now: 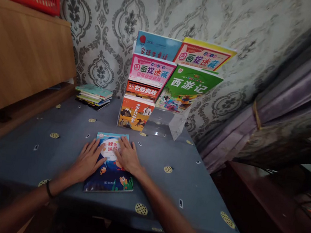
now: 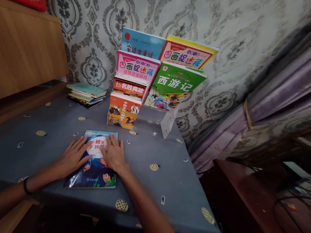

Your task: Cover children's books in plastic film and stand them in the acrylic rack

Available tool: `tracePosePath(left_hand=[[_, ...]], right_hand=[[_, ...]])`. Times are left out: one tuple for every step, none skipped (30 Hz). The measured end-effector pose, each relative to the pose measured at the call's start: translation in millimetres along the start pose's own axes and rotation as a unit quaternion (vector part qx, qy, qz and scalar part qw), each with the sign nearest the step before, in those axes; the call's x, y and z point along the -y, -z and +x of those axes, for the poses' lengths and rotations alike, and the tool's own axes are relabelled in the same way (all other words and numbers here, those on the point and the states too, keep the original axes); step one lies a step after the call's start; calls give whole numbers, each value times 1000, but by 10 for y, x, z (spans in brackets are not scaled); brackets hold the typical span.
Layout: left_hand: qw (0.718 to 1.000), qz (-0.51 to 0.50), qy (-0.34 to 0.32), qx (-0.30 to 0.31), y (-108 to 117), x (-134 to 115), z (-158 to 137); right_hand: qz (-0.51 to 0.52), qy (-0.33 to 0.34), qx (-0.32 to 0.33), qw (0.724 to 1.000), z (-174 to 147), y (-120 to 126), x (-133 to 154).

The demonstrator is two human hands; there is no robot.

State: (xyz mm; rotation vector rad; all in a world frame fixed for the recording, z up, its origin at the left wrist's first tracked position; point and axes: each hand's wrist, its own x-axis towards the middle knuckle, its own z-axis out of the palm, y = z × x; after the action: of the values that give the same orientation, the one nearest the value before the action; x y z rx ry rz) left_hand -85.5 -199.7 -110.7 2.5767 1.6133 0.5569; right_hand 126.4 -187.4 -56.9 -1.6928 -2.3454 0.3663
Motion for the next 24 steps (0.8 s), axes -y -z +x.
tracePosePath(left_hand=[[1000,-3,-1,0,6,0,1],[1000,-8,-2,-2,10,4,4],[1000,-13,-2,-3,12,11,11],[1000,-18,-1,-4,11,21,22],[1000,-23,0,-4,7,35,35],[1000,-27,3,-4,1,49,51],[1000,-30,5,-6,-8,63,67],[999,-31,8,-10,-17,75,82],[999,-32,10,-16,-25,84,94],[999,-31,11,-24,-32,88,102],[999,-30,9,-32,-37,88,107],[999,-27,6,-39,-38,83,110],[999,-25,2,-44,-35,74,111],[999,-22,-1,-48,-30,62,111],[999,-20,-3,-50,-21,48,111],[999,-19,-2,-51,-10,32,111],[999,-19,2,-51,1,17,112],[999,-18,6,-51,13,3,114],[999,-18,9,-49,24,-7,116],[999,-18,11,-46,34,-15,118],[999,-17,10,-42,41,-18,120],[999,-16,10,-37,46,-18,121],[999,-14,9,-31,50,-15,121],[1000,-13,8,-25,51,-11,120]], right_hand=[[0,-8,-3,1000,7,-3,-18],[-2,-13,-5,1000,9,-8,-31],[-4,-15,-7,1000,8,-14,-40],[-9,-15,-9,1000,7,-20,-43],[-17,-14,-12,1000,7,-26,-40],[-25,-11,-16,999,12,-32,-32],[-34,-3,-22,999,24,-37,-18],[-39,12,-28,999,46,-44,3],[-40,34,-31,998,80,-52,30],[-35,59,-28,997,127,-61,64],[-24,87,-20,996,187,-73,104],[-10,113,-6,994,259,-86,147],[4,134,10,991,338,-99,193],[15,150,27,988,419,-110,238],[23,163,41,986,497,-118,279],[28,171,50,984,567,-124,313],[31,176,55,982,625,-127,339],[32,179,56,982,669,-130,354],[34,181,53,981,699,-132,361],[35,182,50,981,717,-136,360],[35,183,46,981,725,-142,353],[34,183,42,982,727,-151,344],[32,183,37,982,724,-162,332],[28,181,31,983,720,-174,320]])
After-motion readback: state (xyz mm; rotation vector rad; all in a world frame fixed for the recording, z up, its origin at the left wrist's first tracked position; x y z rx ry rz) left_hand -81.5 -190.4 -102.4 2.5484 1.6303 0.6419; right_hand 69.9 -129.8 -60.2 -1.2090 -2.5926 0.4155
